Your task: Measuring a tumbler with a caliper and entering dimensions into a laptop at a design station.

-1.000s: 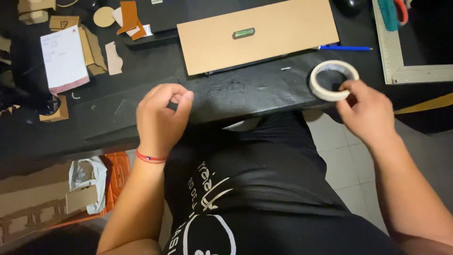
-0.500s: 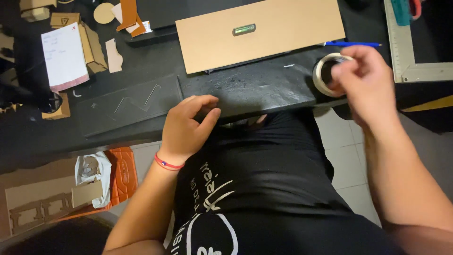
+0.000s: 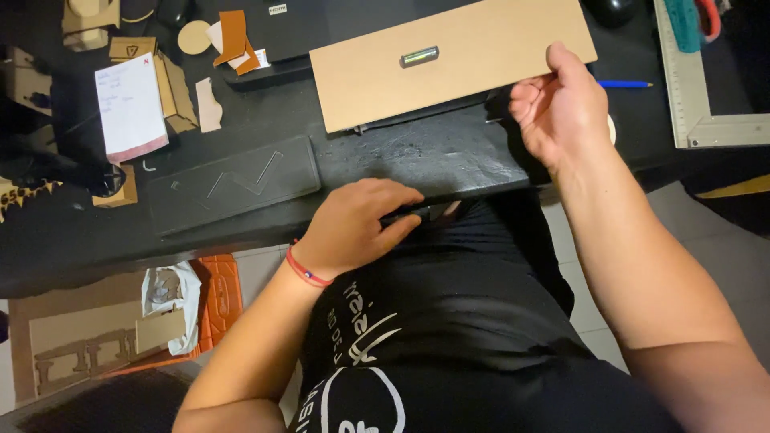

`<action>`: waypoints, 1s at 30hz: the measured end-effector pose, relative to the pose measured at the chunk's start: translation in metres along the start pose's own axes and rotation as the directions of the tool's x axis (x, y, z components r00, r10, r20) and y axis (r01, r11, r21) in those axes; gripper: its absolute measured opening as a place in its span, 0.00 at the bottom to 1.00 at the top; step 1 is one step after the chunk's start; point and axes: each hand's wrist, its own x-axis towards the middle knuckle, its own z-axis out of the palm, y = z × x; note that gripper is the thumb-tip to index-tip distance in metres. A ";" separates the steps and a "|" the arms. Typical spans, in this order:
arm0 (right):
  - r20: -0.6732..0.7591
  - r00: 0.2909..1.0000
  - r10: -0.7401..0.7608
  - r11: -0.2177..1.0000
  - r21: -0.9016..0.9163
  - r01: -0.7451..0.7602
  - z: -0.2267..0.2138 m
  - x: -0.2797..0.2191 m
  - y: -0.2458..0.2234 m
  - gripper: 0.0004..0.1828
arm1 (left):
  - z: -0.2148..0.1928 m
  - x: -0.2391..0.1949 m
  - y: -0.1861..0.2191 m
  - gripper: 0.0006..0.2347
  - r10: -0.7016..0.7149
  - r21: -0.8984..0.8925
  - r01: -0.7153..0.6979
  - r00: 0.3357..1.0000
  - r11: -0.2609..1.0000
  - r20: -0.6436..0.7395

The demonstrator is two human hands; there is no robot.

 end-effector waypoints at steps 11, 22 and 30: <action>0.076 0.995 -0.072 0.995 0.068 0.067 -0.048 0.028 -0.072 0.17 | -0.023 0.076 -0.026 0.11 0.367 0.317 -0.303 0.915 0.899 -0.166; -0.142 0.970 -0.197 0.967 0.136 0.217 -0.136 0.013 -0.096 0.14 | -0.054 0.140 -0.032 0.45 -0.345 0.498 0.186 0.905 0.847 0.249; -0.235 0.964 -0.121 0.981 0.122 0.153 -0.149 0.005 -0.061 0.15 | -0.069 0.133 -0.036 0.39 -0.439 0.479 0.269 0.851 0.835 0.288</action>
